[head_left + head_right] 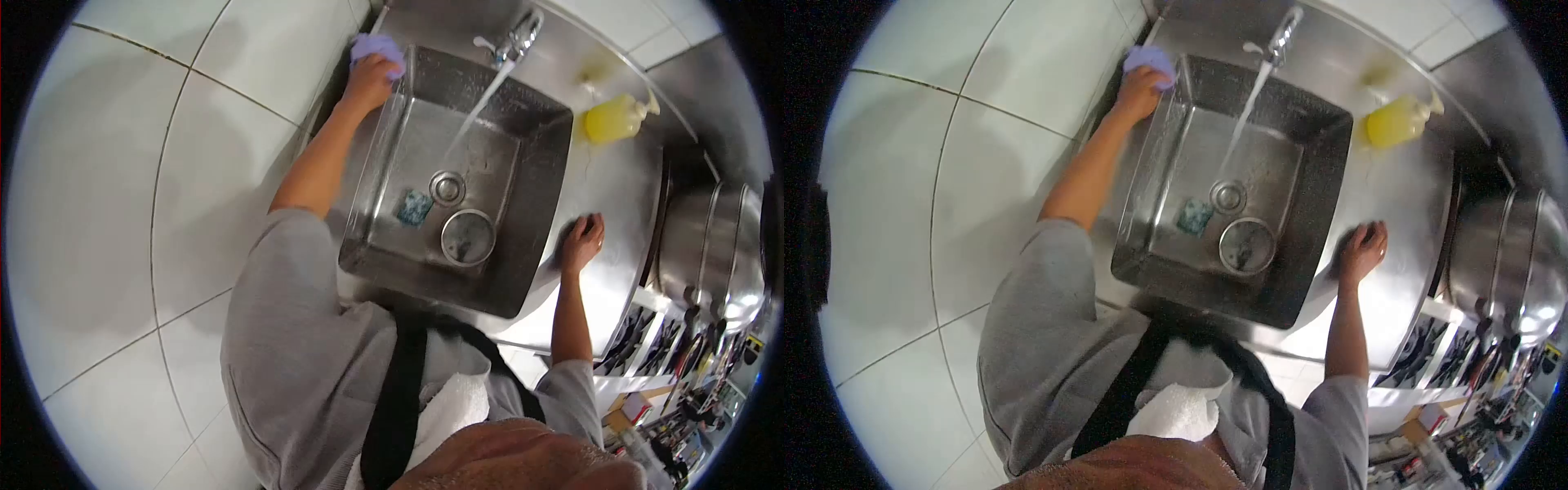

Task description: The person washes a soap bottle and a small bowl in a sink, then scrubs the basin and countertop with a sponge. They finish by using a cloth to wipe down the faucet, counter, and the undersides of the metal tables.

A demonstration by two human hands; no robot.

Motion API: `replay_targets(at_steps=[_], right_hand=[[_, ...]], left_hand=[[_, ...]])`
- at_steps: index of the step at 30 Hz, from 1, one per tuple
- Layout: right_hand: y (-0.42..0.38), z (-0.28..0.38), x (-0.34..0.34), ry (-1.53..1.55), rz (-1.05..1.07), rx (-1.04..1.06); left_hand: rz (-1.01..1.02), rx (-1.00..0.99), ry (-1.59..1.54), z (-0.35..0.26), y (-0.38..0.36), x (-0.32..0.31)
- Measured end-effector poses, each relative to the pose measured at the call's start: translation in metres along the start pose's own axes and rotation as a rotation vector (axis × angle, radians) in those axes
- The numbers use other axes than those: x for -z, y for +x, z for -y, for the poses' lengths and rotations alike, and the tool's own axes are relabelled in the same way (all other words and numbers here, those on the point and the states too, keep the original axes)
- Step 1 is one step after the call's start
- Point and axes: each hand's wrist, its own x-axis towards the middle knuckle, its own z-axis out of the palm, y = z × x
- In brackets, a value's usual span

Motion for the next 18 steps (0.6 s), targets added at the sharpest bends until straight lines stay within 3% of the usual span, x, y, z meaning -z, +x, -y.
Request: replay_targets(at_steps=[2,3,5,6,9,13,16,18], right_hand=[[-0.003,-0.025,-0.016,0.123,-0.051,0.000],[-0.004,-0.028,-0.018,0.079,-0.035,-0.034],[-0.008,-0.031,-0.015,0.114,-0.042,-0.053],[-0.004,-0.031,-0.016,0.146,-0.072,0.018],[-0.008,-0.017,-0.017,0.270,-0.010,-0.058],[-0.031,0.043,-0.008,0.714,0.092,-0.170],[-0.049,0.064,-0.022,0.482,0.142,0.190],[-0.060,0.083,-0.024,0.387,0.273,0.276]], left_hand=[[-0.123,-0.078,-0.070,-0.026,-0.069,0.032],[-0.033,-0.107,-0.248,-0.045,-0.097,0.054],[0.055,0.056,-0.165,-0.104,-0.161,0.099],[0.146,0.083,-0.169,-0.111,-0.197,0.111],[0.235,0.292,-0.079,-0.156,-0.266,0.152],[0.406,0.529,-0.149,-0.178,-0.295,0.177],[0.488,0.409,-0.209,-0.179,-0.306,0.179],[0.447,0.556,-0.271,-0.193,-0.307,0.179]])
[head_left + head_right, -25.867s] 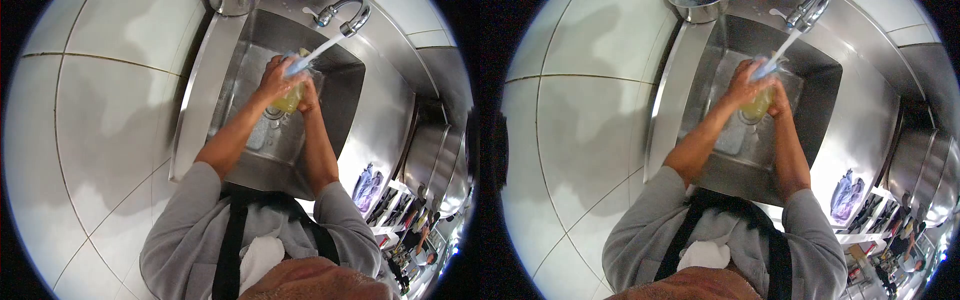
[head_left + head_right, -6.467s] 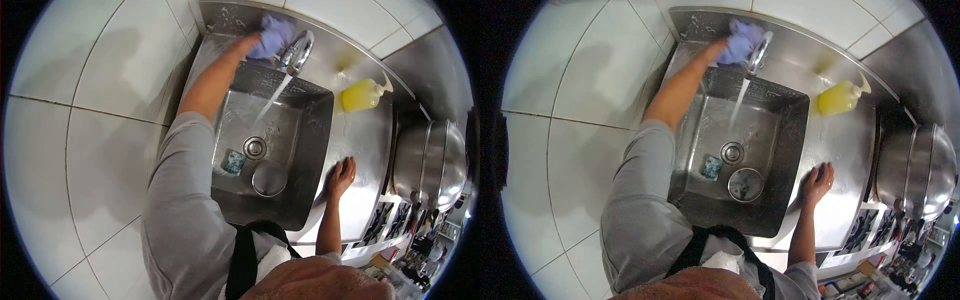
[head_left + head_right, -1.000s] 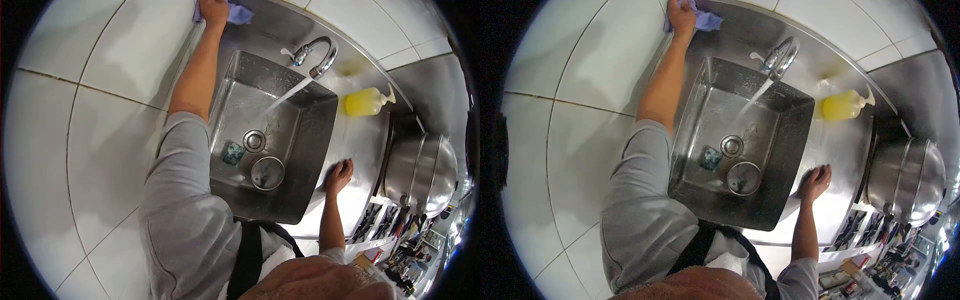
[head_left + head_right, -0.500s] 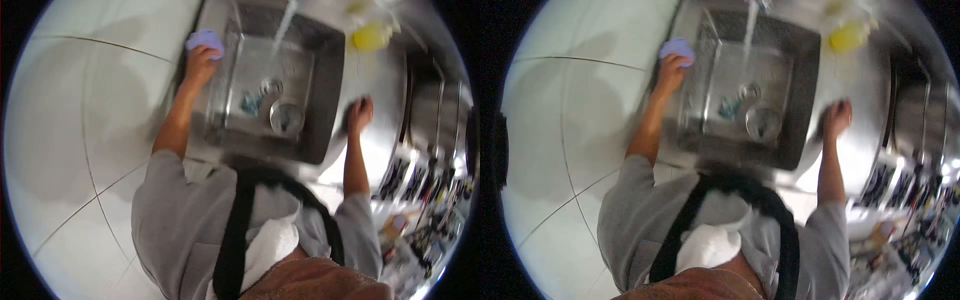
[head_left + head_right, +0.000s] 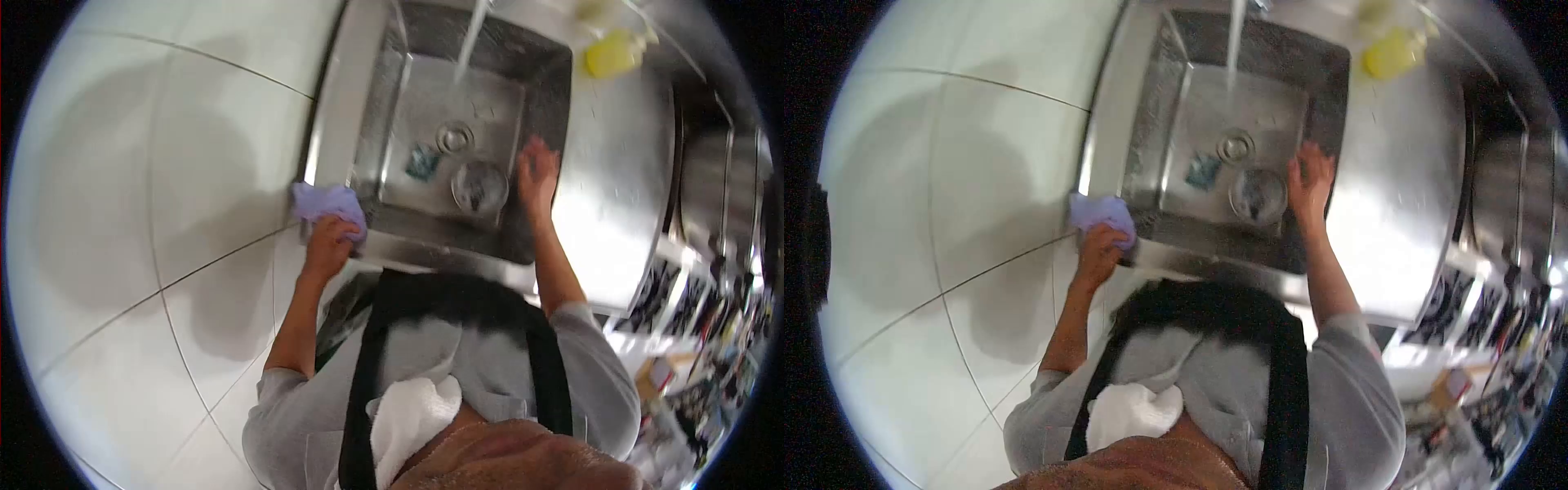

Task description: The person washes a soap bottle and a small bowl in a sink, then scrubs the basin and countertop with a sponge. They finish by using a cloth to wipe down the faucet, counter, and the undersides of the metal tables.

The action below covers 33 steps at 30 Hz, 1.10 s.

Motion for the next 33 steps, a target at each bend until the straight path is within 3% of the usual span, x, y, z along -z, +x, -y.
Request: replay_targets(at_steps=[1,2,4,6,7,9,12,14,16,19,20,22,24,25,28,30,32,33], right_hand=[[-0.007,0.007,-0.009,0.316,0.075,-0.220],[-0.016,0.002,-0.022,0.416,0.231,-0.487],[-0.025,-0.005,-0.039,0.196,0.545,-0.663],[-0.050,-0.025,-0.068,0.004,0.584,-0.685],[-0.063,-0.051,-0.088,-0.158,0.837,-0.487],[-0.085,-0.085,-0.113,-0.334,1.133,-0.280],[-0.113,-0.114,-0.130,-0.374,1.283,-0.287],[-0.135,-0.125,-0.144,-0.189,1.048,-0.809],[-0.147,-0.132,-0.153,-0.049,0.754,-1.100],[-0.147,-0.123,-0.141,-0.187,0.726,-0.865],[-0.148,-0.126,-0.140,-0.118,0.707,-0.874],[-0.151,-0.120,-0.145,0.043,0.681,-0.955],[-0.137,-0.106,-0.143,0.210,0.628,-1.166],[-0.131,-0.107,-0.141,0.286,0.588,-1.297],[-0.117,-0.110,-0.132,0.099,0.701,-0.920],[-0.103,-0.090,-0.122,-0.001,0.662,-0.918],[-0.107,-0.094,-0.130,-0.019,0.626,-0.898],[-0.132,-0.127,-0.150,0.007,0.606,-0.884]], left_hand=[[-0.088,-0.047,0.009,0.000,0.010,0.003],[-0.164,-0.094,0.014,0.001,0.022,0.006],[-0.271,-0.159,0.007,-0.002,0.060,0.014],[-0.370,-0.250,0.004,0.003,0.107,0.022],[-0.382,-0.333,0.018,0.003,0.138,0.023],[-0.416,-0.433,0.049,0.004,0.211,0.020],[-0.607,-0.399,0.034,0.014,0.343,0.014],[-0.762,-0.372,-0.045,0.000,0.424,0.014],[-0.845,-0.309,-0.073,-0.011,0.499,0.015],[-0.759,-0.153,0.090,-0.050,0.546,0.003],[-0.700,-0.113,0.172,-0.065,0.551,-0.004],[-0.529,-0.303,0.200,-0.079,0.563,-0.032],[-0.439,-0.701,0.099,-0.088,0.562,-0.060],[-0.353,-0.677,0.101,-0.097,0.553,-0.057],[-0.208,-0.596,0.122,-0.113,0.544,-0.055],[-0.221,-0.532,0.192,-0.104,0.542,-0.061],[-0.146,-0.723,0.119,-0.100,0.524,-0.060],[-0.106,-0.821,0.084,-0.098,0.510,-0.057]])
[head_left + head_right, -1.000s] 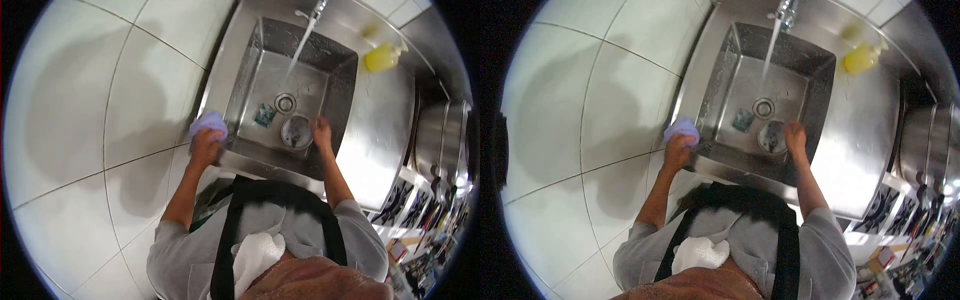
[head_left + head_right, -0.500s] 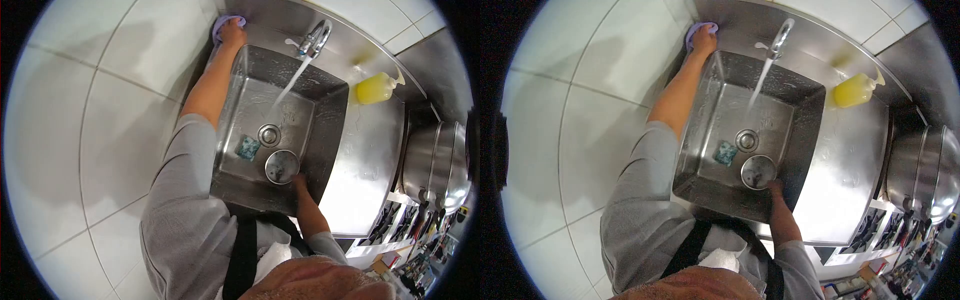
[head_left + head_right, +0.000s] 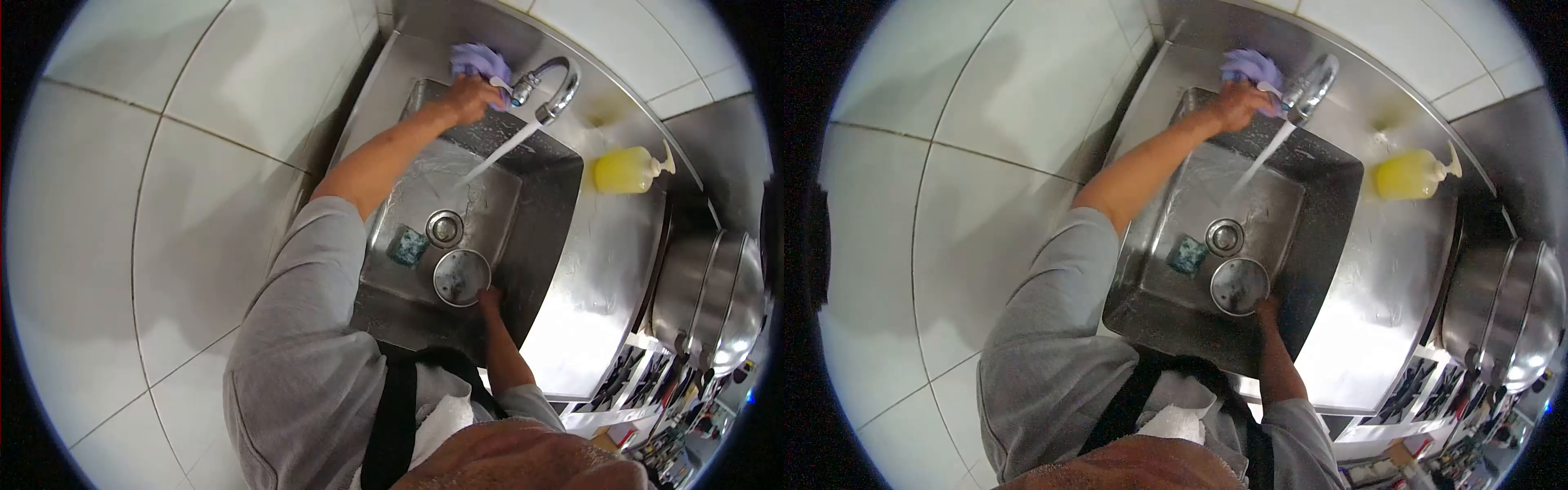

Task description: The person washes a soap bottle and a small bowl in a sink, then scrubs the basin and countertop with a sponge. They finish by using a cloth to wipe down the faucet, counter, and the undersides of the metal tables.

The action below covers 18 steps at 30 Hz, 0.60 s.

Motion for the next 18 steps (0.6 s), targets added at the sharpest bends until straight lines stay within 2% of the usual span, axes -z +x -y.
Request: replay_targets(at_steps=[1,3,4,6,8,10,13,15,17,18], right_hand=[[0.022,-0.034,-0.020,0.026,-0.007,0.022],[-0.027,0.032,0.030,0.138,0.036,-0.037],[-0.057,0.077,0.061,0.193,0.055,-0.069],[-0.051,0.059,0.067,0.225,0.058,-0.017],[-0.056,0.056,0.080,0.231,0.083,0.022],[-0.094,0.106,0.125,0.208,0.129,0.049],[-0.141,0.184,0.176,0.012,0.213,0.016],[-0.152,0.209,0.182,0.401,0.210,0.101],[-0.149,0.233,0.181,0.572,0.246,0.116],[-0.148,0.250,0.184,0.533,0.254,0.181]], left_hand=[[0.065,0.000,0.007,-0.013,-0.011,0.006],[0.194,-0.005,0.013,-0.040,-0.027,0.018],[0.185,0.036,-0.167,-0.040,-0.035,0.017],[0.169,0.102,-0.530,-0.034,-0.058,0.014],[0.149,0.296,-0.621,-0.058,-0.087,0.061],[0.100,0.487,-0.945,-0.077,-0.125,0.105],[-0.084,0.681,-0.953,-0.119,-0.179,0.163],[-0.170,0.730,-0.895,-0.143,-0.216,0.188],[-0.228,0.759,-0.878,-0.167,-0.245,0.202],[-0.252,0.790,-0.870,-0.177,-0.257,0.207]])
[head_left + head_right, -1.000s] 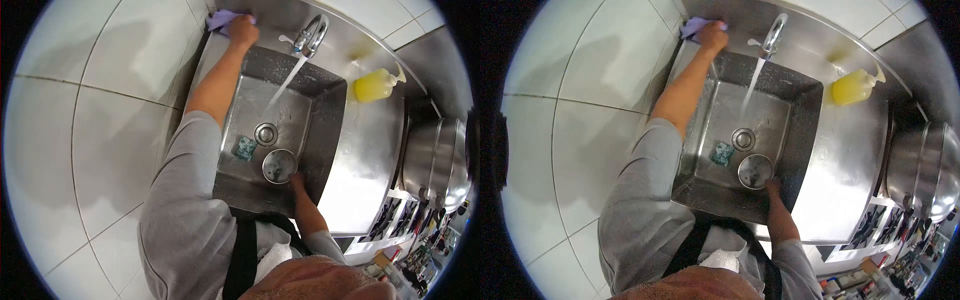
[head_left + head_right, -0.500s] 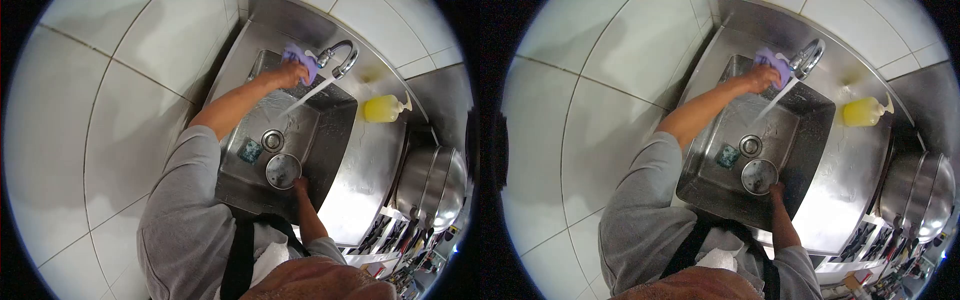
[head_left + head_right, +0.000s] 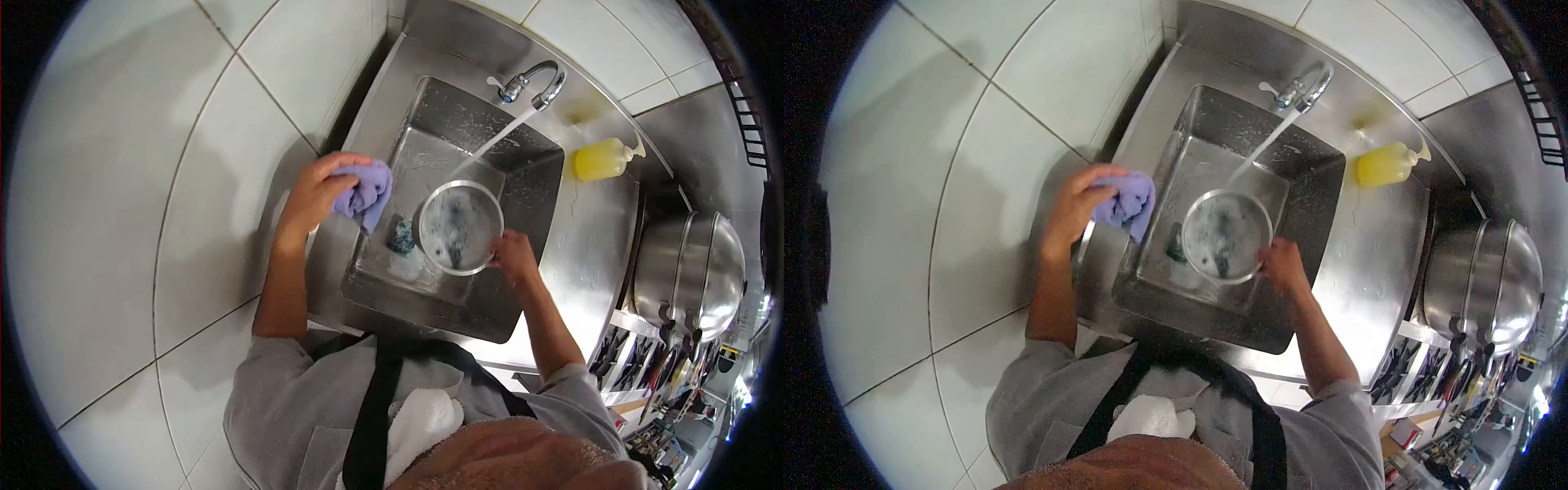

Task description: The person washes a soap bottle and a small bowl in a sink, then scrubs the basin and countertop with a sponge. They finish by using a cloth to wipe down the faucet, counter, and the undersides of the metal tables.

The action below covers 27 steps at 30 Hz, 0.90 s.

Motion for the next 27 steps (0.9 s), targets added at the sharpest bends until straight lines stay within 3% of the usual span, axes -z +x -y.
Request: replay_targets(at_steps=[1,5,8,11,14,17,21,25,27], right_hand=[[0.005,0.016,-0.006,-0.046,0.028,0.054],[0.053,0.069,-0.040,0.361,0.094,0.098],[0.105,0.108,-0.061,0.545,0.064,0.111],[0.156,0.154,-0.084,0.758,0.002,0.053],[0.201,0.175,-0.088,0.771,0.171,0.282],[0.222,0.189,-0.099,0.989,0.007,0.210],[0.229,0.194,-0.108,1.155,-0.204,0.109],[0.186,0.161,-0.102,0.876,-0.047,0.278],[0.111,0.142,-0.094,0.821,-0.052,0.348]], left_hand=[[-0.037,0.016,-0.003,0.000,-0.015,0.002],[0.026,-0.059,0.070,0.013,-0.051,0.003],[-0.004,0.098,0.017,0.023,-0.068,-0.006],[-0.026,0.067,0.043,0.036,-0.076,-0.013],[-0.035,0.059,0.075,0.046,-0.077,-0.016],[-0.026,0.058,0.075,0.046,-0.074,-0.020],[-0.009,0.070,0.035,0.041,-0.065,-0.024],[0.015,0.012,0.092,0.046,-0.052,-0.027],[0.022,-0.026,0.061,0.050,-0.045,-0.031]])
